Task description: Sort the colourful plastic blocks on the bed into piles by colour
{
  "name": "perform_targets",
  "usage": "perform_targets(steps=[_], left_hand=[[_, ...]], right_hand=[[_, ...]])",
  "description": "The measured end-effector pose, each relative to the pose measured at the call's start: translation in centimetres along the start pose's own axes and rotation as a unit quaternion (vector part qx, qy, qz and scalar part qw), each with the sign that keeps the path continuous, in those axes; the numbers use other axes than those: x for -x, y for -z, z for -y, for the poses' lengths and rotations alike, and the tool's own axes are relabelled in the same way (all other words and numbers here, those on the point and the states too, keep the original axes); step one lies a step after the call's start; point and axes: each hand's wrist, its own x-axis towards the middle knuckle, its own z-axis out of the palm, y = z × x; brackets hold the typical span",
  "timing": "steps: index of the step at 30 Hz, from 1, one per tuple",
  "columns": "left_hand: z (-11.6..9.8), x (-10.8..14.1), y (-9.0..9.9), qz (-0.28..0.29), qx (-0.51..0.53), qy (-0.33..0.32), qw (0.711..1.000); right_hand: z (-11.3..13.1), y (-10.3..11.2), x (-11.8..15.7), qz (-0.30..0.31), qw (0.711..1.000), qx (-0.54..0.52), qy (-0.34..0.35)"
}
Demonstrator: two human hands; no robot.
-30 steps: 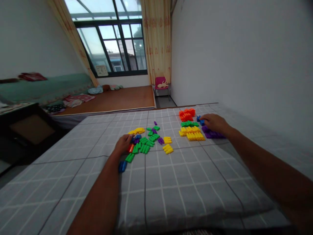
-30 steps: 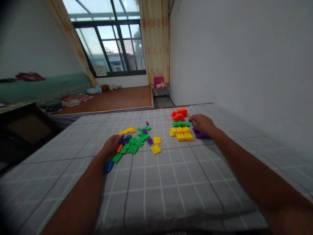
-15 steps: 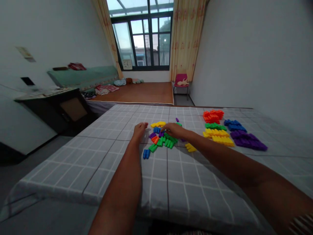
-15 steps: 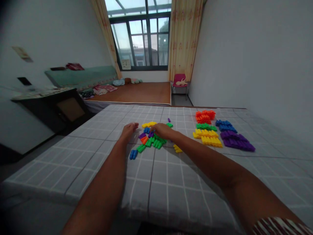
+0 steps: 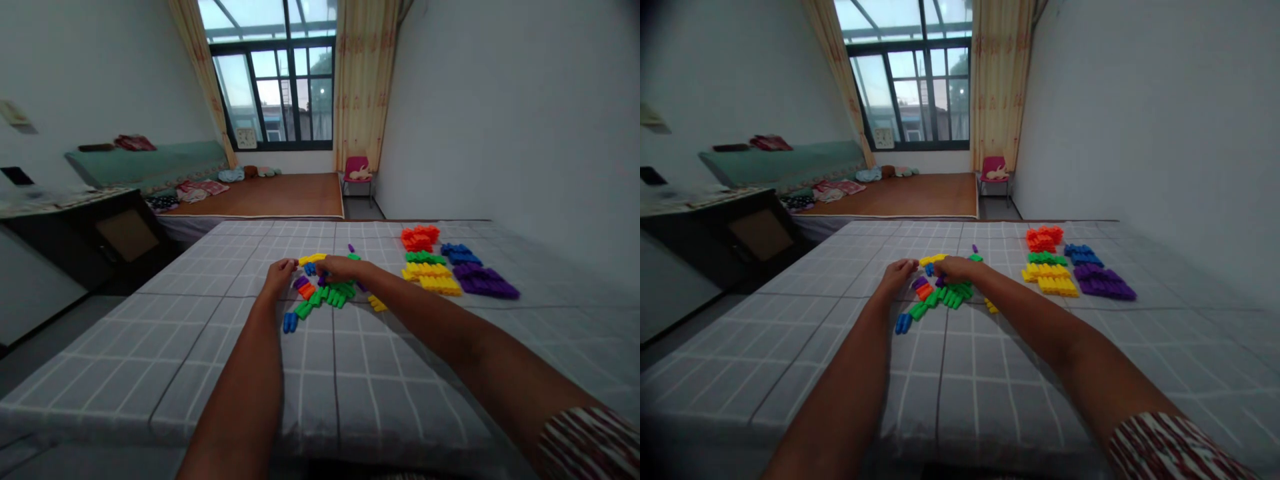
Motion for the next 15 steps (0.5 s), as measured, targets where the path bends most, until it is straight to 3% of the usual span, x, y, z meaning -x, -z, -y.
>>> perform_targets(steps=[3,7,11,15], left_hand=[[0.3,-0.3,0.1,0.015,-0.045,-0.015,0.999],[0.2,-0.3,0.1,0.034,-0.067,-0.01,0.997],[-1.0,0.1,-0.1,0.04,-0.057,-0.005,0.998],[-3.9,0.9,-1.5,0.045,-0.044,-0.076,0.995]], right_hand=[[-0.3,0.2,1.3,-0.028,1.0,-0.014,0.0],[-1.9,1.6,4.2,-0.121,0.983,-0.138,-0.03],[-4.2,3.2,8.9,-0.185,0.934,-0.29,-0.101],[-5.5,3.6,12.5,-0.218,0.886,-0.387,-0.131]])
